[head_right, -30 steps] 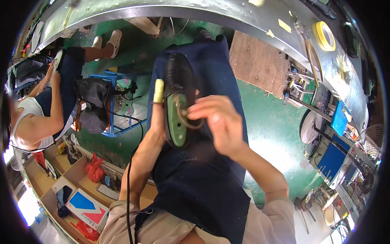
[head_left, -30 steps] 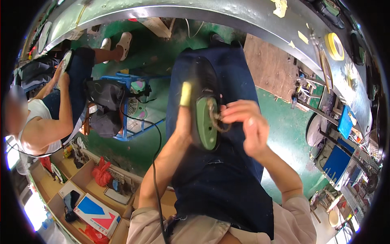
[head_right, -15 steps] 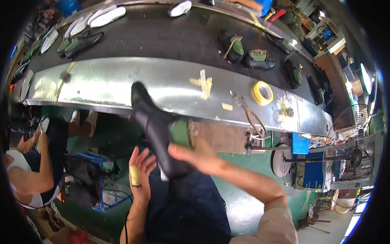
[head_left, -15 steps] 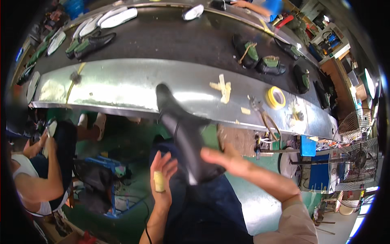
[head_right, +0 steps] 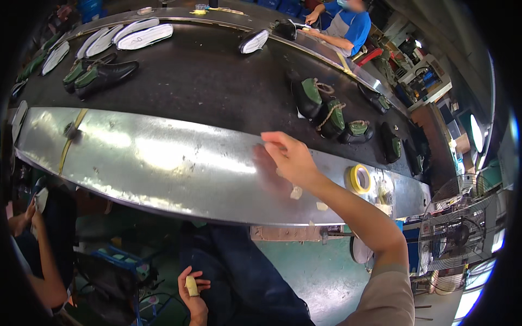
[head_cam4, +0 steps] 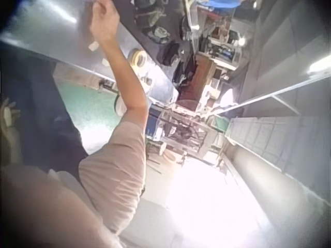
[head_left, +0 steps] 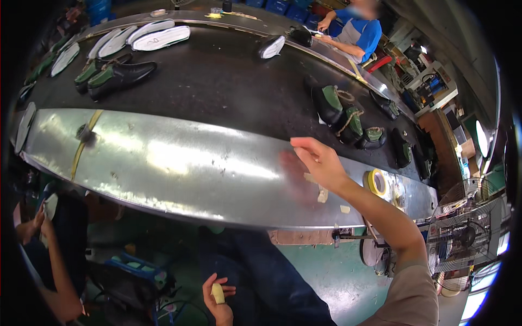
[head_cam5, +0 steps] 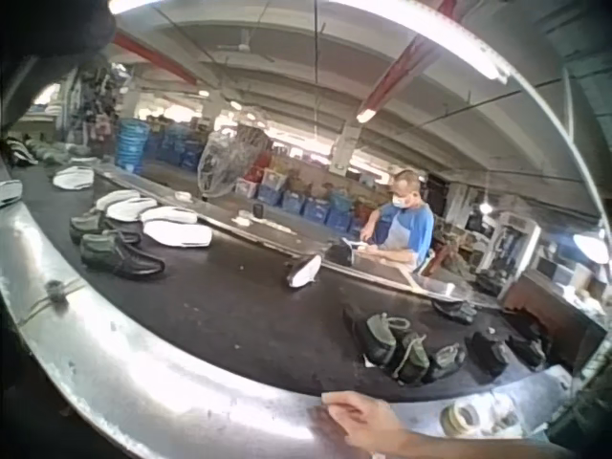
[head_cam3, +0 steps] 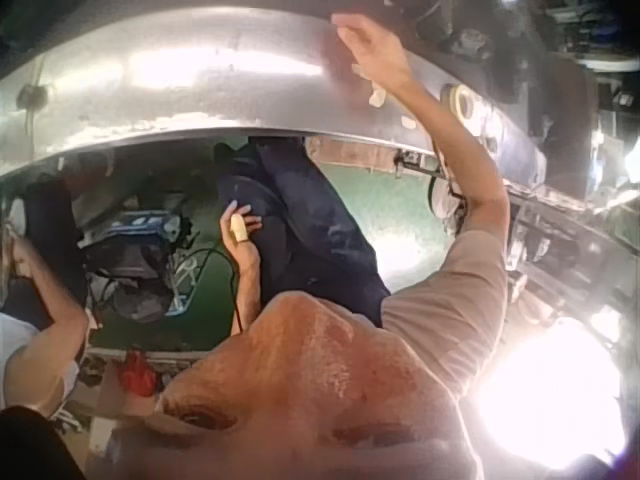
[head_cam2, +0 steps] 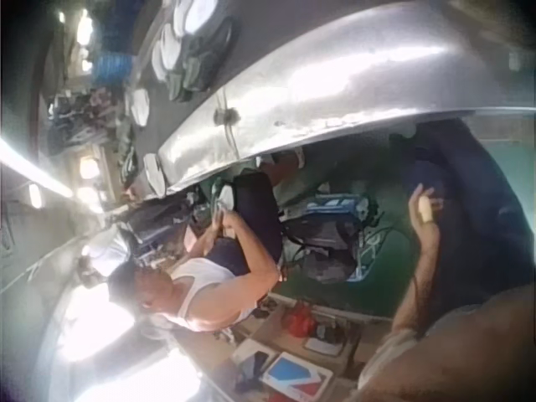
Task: Manually scraping and preparing shoe soles and uppers for bonding on a factory assembly line.
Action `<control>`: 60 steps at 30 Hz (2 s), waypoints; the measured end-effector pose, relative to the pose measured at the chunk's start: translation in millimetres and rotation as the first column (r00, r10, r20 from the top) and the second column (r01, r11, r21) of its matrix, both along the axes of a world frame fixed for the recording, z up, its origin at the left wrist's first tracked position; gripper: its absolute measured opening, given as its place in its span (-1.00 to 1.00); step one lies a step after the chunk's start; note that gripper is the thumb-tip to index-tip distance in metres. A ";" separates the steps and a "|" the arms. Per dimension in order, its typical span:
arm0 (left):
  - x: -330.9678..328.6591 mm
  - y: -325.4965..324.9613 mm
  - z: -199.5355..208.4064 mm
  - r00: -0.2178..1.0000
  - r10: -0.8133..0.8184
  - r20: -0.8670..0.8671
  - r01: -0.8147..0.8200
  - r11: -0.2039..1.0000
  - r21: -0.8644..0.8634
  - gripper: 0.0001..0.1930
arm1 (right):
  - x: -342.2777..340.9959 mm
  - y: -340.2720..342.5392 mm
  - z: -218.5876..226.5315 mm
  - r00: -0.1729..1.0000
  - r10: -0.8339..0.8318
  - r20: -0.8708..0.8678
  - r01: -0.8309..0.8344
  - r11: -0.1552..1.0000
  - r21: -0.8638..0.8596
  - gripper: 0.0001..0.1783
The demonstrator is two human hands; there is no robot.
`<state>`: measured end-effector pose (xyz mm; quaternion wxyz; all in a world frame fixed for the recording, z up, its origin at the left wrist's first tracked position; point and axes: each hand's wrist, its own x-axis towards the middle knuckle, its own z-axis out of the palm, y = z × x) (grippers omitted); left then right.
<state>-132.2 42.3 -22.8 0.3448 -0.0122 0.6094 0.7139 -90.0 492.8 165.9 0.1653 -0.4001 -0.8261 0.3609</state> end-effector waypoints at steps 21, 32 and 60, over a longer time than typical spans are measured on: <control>-25.4 52.8 -9.4 0.995 0.068 0.077 -0.054 0.984 -0.172 -0.10 | -215.9 365.1 -84.7 0.923 -0.323 -0.210 0.357 0.922 0.152 -0.14; -0.5 59.5 8.5 0.978 -0.190 0.081 0.191 0.982 -0.003 -0.63 | 84.5 61.9 20.8 0.587 -0.506 -0.632 0.406 0.859 -0.311 -0.31; 54.2 81.0 42.8 0.719 -0.546 -0.430 0.569 0.818 -0.085 -0.22 | 251.4 -197.4 -9.4 0.985 -0.174 0.000 0.160 0.906 -0.391 -0.56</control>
